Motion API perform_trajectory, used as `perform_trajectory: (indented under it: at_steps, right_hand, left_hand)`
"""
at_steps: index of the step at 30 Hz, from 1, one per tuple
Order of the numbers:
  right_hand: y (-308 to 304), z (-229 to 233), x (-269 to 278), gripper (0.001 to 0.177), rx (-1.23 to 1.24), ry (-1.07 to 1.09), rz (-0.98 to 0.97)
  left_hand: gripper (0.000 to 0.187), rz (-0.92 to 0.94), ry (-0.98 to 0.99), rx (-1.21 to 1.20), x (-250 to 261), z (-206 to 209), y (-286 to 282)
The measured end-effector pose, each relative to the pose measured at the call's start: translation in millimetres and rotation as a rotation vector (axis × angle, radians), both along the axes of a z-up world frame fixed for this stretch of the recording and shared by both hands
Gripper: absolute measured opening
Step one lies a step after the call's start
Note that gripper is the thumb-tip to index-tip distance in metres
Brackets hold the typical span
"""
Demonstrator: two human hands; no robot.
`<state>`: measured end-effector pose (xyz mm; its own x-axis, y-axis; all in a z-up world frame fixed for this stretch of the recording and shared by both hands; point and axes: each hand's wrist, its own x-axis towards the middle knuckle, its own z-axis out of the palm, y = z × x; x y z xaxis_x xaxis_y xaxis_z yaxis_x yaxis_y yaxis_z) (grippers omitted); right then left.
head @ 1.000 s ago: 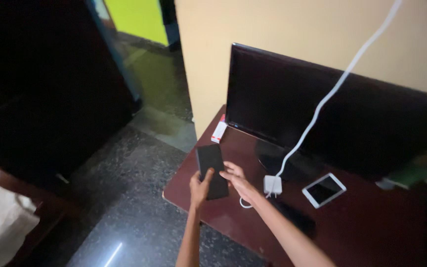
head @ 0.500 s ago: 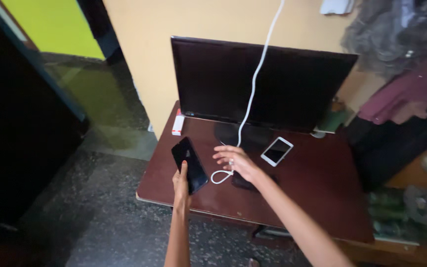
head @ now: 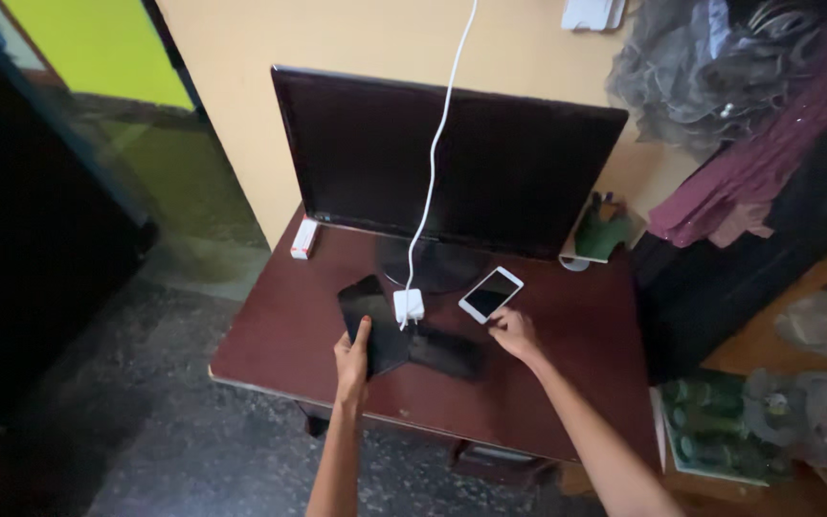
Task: The person organizes a desk by moving two smartphones and a power adapter to a nearby chair, then returns to the desk to sort stationery items. They empty two small containers, separate the contents, and place selected items back into the containers.
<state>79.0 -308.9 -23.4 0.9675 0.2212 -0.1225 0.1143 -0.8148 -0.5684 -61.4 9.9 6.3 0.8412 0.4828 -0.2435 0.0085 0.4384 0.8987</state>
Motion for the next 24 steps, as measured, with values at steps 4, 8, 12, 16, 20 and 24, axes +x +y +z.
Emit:
perform_trajectory:
  at_steps: [4, 8, 12, 16, 20, 24]
  right_hand:
    - [-24.5, 11.2, 12.2, 0.068, -0.438, -0.273, 0.304]
    - [-17.5, 3.5, 46.2, 0.074, -0.556, -0.275, 0.437]
    - [2.7, -24.0, 74.8, 0.09, -0.727, -0.345, 0.612]
    - [16.4, -48.5, 87.2, 0.103, -0.986, -0.454, 0.775]
    - [31.5, -60.1, 93.5, 0.099, -0.971, -0.554, 0.842]
    - [41.0, -56.4, 104.0, 0.095, -0.964, -0.484, 0.922]
  left_hand:
    - [0.039, 0.059, 0.094, 0.087, 8.7, -41.1, -7.8]
    - [0.039, 0.099, 0.13, 0.079, 9.1, -54.1, -20.2]
    - [0.038, 0.135, 0.084, 0.073, 1.3, -30.7, -25.7]
    - [0.035, 0.149, 0.099, -0.018, -25.4, 5.6, -33.8]
    - [0.036, 0.191, 0.132, -0.032, -40.4, 28.6, -27.4]
    - [0.038, 0.225, 0.123, -0.164, -42.9, 25.3, -22.7]
